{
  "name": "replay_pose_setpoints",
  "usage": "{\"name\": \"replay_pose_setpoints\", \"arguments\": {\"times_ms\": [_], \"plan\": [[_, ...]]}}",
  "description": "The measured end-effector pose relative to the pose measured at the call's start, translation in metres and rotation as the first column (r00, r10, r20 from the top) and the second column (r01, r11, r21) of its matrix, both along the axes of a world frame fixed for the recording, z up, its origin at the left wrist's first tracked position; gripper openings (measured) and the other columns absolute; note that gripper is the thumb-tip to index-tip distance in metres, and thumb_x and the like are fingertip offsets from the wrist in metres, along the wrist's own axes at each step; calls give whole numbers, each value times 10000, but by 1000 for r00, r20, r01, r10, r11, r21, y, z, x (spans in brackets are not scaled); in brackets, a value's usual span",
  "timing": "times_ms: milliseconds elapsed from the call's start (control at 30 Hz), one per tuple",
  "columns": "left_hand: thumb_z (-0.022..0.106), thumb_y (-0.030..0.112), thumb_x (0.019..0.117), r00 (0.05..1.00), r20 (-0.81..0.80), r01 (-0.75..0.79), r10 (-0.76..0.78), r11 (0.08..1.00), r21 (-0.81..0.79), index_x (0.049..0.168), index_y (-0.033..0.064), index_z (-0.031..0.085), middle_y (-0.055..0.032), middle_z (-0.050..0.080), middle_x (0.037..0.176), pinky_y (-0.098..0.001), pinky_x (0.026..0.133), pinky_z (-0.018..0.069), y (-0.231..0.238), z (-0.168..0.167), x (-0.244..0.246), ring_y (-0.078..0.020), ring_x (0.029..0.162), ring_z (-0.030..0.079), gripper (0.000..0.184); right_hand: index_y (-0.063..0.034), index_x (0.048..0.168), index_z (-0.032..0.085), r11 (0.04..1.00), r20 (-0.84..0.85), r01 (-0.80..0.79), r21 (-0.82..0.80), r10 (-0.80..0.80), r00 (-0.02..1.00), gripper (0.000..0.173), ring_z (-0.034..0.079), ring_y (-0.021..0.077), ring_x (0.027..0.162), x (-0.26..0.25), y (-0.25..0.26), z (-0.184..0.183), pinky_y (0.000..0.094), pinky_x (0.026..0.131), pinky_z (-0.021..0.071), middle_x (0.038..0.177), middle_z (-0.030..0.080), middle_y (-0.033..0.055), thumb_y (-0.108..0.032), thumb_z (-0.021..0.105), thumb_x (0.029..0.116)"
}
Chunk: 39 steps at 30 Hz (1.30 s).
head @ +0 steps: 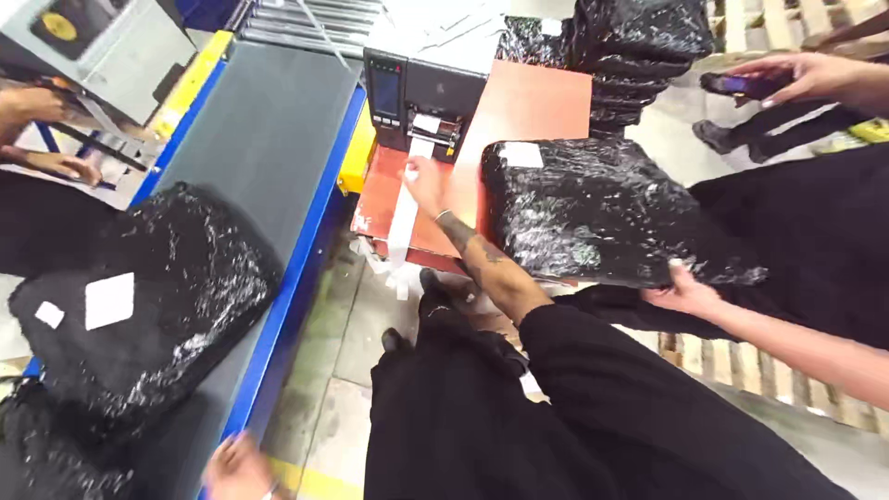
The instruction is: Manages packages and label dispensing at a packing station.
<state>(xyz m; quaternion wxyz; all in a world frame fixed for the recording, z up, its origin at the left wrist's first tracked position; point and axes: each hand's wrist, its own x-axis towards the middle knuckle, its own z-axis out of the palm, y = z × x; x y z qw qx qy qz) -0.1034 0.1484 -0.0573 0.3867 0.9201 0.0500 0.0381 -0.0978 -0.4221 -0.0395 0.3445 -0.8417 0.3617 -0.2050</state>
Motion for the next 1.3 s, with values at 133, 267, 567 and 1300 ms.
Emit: {"name": "replay_pose_setpoints", "arguments": {"times_ms": [133,267,567,1300], "plan": [[702,110,957,827,-178,472,-533,831,-293,1280,-118,604,-270,692,1162,-434,960,569,-261,-36,25,-302,1054,700,407,-45,1259,679,949,-23,73,-306,-84,996,430,625,389,1176,-1,-130,-19,552,970,529,1212,674,197,-306,735,923],[709,264,957,584,-134,763,-801,597,-246,1426,-73,501,-272,565,1408,-450,1132,464,-495,-48,94,-338,1323,564,614,-83,1357,649,966,-192,-2,-260,-49,980,506,699,378,1035,6,-165,-18,597,910,536,1086,734,172,-424,651,984],[736,100,915,355,-181,637,-917,379,-671,1367,-76,529,-177,679,1223,-349,998,549,-656,-86,161,-160,1097,673,527,-77,1082,790,895,59,85,-439,-66,996,308,726,340,829,9,-185,-58,551,808,560,867,750,147,-337,661,978],[635,-68,801,360,-121,-97,-925,92,-991,898,117,682,39,742,864,-281,847,581,-677,-118,165,-60,853,698,214,-114,1055,794,836,-62,13,-549,-56,996,280,728,334,891,13,-185,-55,523,799,564,958,757,149,-345,655,981]]}}
